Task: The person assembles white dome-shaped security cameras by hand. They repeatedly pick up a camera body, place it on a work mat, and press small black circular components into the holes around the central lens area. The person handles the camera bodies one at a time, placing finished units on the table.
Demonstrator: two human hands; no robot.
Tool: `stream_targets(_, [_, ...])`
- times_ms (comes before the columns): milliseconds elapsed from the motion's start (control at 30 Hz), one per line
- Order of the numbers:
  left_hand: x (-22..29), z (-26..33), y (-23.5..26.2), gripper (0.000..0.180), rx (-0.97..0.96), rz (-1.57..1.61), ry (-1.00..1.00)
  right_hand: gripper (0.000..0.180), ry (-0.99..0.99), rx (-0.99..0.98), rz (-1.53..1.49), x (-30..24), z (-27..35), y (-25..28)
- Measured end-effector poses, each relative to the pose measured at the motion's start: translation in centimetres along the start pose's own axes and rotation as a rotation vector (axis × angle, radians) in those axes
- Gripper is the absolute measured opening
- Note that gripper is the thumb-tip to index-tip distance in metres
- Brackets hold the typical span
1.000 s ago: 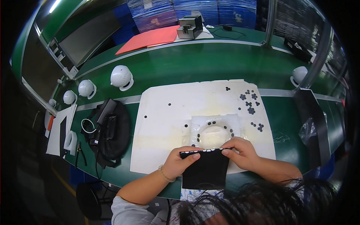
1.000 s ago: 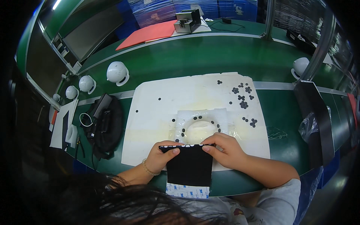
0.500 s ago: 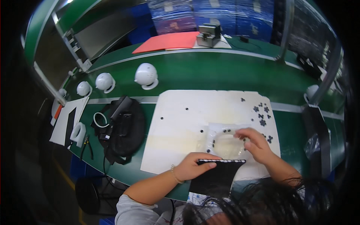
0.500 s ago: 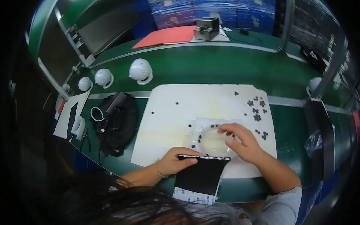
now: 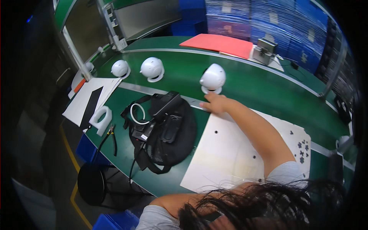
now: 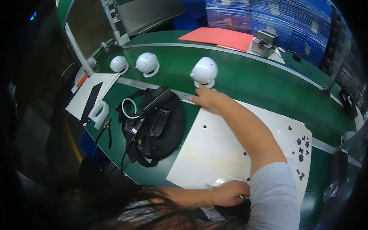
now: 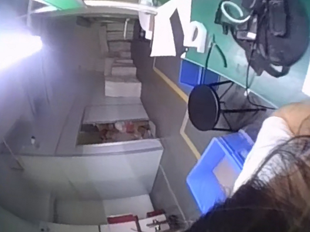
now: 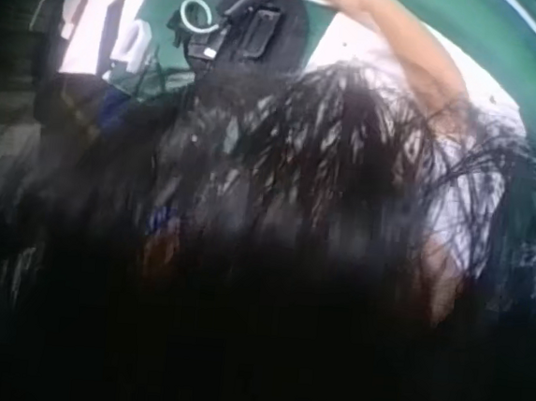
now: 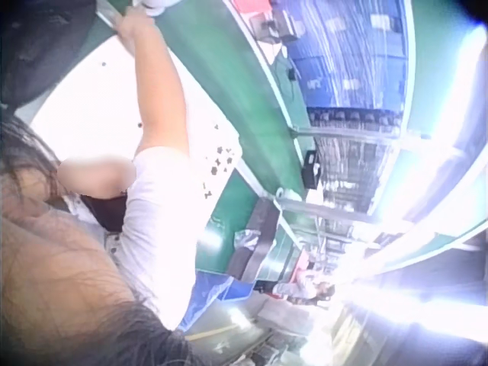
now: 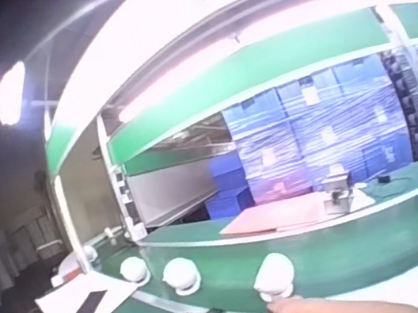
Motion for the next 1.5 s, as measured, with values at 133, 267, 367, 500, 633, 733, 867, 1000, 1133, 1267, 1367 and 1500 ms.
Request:
stream_targets(133, [-0.3,0.7,0.4,0.031,0.087,-0.014,0.061,0.055,-0.125,0.382,0.027,0.9,-1.2,1.2])
stream_targets(267, [-1.0,0.3,-0.6,0.037,0.03,-0.034,0.017,0.04,-0.033,0.579,0.107,3.1,1.3,6.2])
stream_targets(367, [-0.8,-0.1,-0.9,0.044,-0.048,0.125,0.075,0.025,-0.038,0.735,0.042,5.8,7.0,10.3])
stream_targets(500, [-0.9,0.2,-0.3,0.03,-0.003,-0.114,0.015,0.018,-0.269,0.767,-0.587,7.0,19.7,16.3])
stream_targets(633, [2.1,0.4,-0.6,0.033,-0.026,-0.198,-0.14,0.021,-0.343,0.708,-1.226,8.7,33.9,16.1])
stream_targets(733, [4.2,0.5,-0.2,0.031,0.074,-0.176,-0.153,0.021,-0.368,0.648,-1.346,8.2,39.6,13.5])
stream_targets(867, [5.2,0.1,0.7,0.028,0.234,-0.203,-0.05,0.026,-0.475,0.549,-1.353,8.2,41.1,9.1])
stream_targets(1000, [5.0,0.4,1.1,0.023,0.329,-0.202,0.018,0.032,-0.52,0.547,-0.993,8.6,41.8,9.7])
stream_targets(1133, [5.3,1.0,1.4,0.022,0.408,-0.193,0.074,0.039,0.13,0.9,-0.231,2.9,45.3,15.2])
stream_targets(1267, [5.2,0.9,1.2,0.022,0.425,-0.194,0.092,0.022,0.3,0.813,-0.108,-0.8,45.3,14.5])
stream_targets(1367, [5.0,0.7,1.0,0.021,0.428,-0.186,0.108,0.021,0.363,0.78,-0.051,-0.6,45.0,13.4])
stream_targets(1500, [3.5,1.4,1.4,0.019,0.515,-0.05,0.202,0.024,0.491,0.825,-0.153,-0.5,45.5,14.1])
Point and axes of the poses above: each hand's wrist, its own z-axis away from the middle knuckle, its own y-axis out of the back of the hand, x = y × z, the point moved 8 cm from there along -z, towards the middle knuckle, and after that the axes turned 8 degrees about x, right-handed, at the moved point
